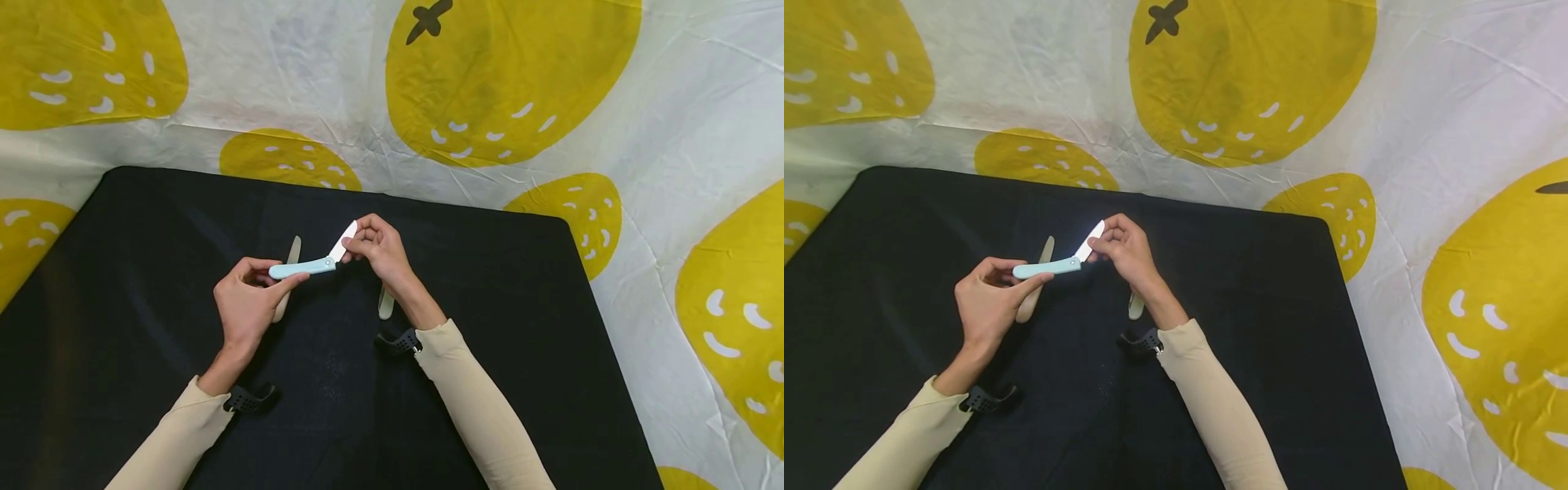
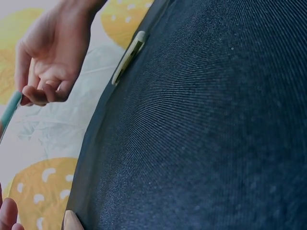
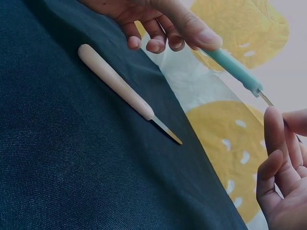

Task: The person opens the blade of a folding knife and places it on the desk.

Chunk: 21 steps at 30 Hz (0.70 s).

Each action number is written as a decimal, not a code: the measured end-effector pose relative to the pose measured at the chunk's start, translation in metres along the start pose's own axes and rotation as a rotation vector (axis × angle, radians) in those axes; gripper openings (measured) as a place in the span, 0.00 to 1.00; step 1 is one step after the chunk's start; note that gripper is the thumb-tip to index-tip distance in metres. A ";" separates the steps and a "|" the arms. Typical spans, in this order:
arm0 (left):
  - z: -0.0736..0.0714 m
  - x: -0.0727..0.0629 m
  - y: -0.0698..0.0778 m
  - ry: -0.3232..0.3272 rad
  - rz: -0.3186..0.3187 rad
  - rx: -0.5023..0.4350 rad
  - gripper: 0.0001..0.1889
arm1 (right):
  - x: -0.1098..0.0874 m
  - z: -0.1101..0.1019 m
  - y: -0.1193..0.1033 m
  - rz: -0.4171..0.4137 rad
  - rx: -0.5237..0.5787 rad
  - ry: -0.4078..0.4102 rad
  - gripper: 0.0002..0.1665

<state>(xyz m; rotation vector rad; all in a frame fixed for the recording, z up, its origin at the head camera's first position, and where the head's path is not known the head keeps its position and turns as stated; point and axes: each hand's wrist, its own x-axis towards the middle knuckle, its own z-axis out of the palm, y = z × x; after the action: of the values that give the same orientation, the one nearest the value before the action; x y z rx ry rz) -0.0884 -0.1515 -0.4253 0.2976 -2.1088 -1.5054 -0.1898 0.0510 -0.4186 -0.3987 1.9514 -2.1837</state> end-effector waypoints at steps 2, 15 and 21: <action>-0.001 -0.001 0.005 0.004 0.001 0.002 0.20 | -0.001 0.000 0.000 0.001 0.000 0.005 0.10; -0.002 -0.001 0.011 0.039 0.001 -0.023 0.19 | -0.003 0.011 0.000 -0.043 0.051 0.108 0.11; 0.002 -0.002 0.011 0.075 -0.014 -0.026 0.19 | -0.003 0.015 0.001 -0.084 0.061 0.149 0.10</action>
<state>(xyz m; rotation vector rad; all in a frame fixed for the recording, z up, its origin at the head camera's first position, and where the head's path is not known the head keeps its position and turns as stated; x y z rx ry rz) -0.0867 -0.1453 -0.4156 0.3547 -2.0318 -1.5052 -0.1824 0.0375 -0.4180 -0.3227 1.9696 -2.3822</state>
